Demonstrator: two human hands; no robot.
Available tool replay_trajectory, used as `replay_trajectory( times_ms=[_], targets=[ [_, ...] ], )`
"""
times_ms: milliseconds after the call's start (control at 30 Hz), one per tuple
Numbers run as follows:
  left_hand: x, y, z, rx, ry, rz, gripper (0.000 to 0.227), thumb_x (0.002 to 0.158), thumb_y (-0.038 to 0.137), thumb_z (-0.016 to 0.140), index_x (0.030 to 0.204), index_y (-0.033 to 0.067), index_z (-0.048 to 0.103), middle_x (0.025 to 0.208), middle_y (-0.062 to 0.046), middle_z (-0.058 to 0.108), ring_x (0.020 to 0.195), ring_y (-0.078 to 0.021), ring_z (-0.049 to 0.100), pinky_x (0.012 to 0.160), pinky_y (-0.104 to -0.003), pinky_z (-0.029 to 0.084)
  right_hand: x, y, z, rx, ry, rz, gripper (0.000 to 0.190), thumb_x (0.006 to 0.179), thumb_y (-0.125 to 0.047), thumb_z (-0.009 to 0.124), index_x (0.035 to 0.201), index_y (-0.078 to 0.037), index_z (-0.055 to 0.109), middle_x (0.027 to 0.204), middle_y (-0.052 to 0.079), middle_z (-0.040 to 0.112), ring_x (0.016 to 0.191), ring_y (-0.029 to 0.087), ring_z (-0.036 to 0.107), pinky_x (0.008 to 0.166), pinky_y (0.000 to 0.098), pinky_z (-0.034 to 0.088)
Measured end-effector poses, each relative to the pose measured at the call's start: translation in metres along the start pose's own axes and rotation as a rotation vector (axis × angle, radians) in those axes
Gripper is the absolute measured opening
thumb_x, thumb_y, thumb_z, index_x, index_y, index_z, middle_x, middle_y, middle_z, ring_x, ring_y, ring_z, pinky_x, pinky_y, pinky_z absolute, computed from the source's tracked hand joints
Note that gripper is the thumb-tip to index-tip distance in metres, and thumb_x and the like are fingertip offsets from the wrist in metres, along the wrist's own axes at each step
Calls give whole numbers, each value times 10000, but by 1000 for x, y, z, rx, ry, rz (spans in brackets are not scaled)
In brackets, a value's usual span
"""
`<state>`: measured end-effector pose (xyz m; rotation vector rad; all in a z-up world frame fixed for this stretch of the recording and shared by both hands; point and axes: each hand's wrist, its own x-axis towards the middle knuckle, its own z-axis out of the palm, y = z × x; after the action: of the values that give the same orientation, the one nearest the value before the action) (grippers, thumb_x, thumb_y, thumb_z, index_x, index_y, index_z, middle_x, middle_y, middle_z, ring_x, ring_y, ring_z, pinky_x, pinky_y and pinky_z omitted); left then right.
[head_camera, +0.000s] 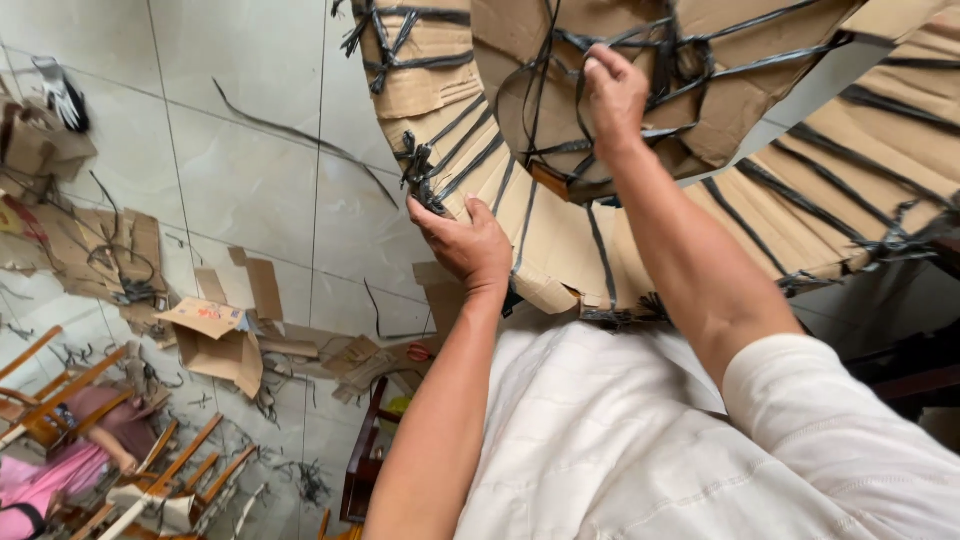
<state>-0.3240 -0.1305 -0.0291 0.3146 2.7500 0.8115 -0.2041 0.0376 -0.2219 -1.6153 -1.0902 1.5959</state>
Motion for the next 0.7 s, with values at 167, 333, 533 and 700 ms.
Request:
replay_trajectory(
  times_ms=[167, 333, 533, 700],
  targets=[
    [1, -9, 5, 46, 56, 21, 763, 887, 204, 666, 1529, -14, 316, 1427, -326, 544, 1252, -505, 551, 1035, -531, 453, -92, -124, -4, 120, 61, 15, 378, 885, -153, 657, 1240, -38, 717, 1255, 152, 743, 1177, 245, 696, 1049, 371, 566],
    [-1, -24, 11, 129, 92, 168, 985, 811, 228, 753, 1610, 25, 214, 1537, -288, 456, 1440, -460, 440, 1150, -763, 181, -173, -200, -62, 291, -226, -115, 445, 879, -202, 680, 1299, -58, 713, 1163, 105, 754, 1085, 117, 648, 985, 320, 542],
    [-83, 14, -12, -109, 34, 679, 310, 1027, 254, 647, 1260, 50, 643, 1213, -168, 693, 1192, -368, 627, 1181, -568, 207, -228, -224, -149, 349, -317, -17, 438, 823, -121, 688, 1238, 8, 738, 957, 87, 755, 904, 77, 674, 843, 253, 573],
    [-162, 106, -12, -585, -1091, -17, 533, 1081, 522, 419, 1307, 131, 703, 1119, -117, 774, 1003, -215, 726, 852, -314, 475, -235, -155, -176, 481, -334, 94, 368, 790, -81, 707, 1140, 27, 742, 890, 100, 733, 805, 127, 683, 745, 283, 581]
  ],
)
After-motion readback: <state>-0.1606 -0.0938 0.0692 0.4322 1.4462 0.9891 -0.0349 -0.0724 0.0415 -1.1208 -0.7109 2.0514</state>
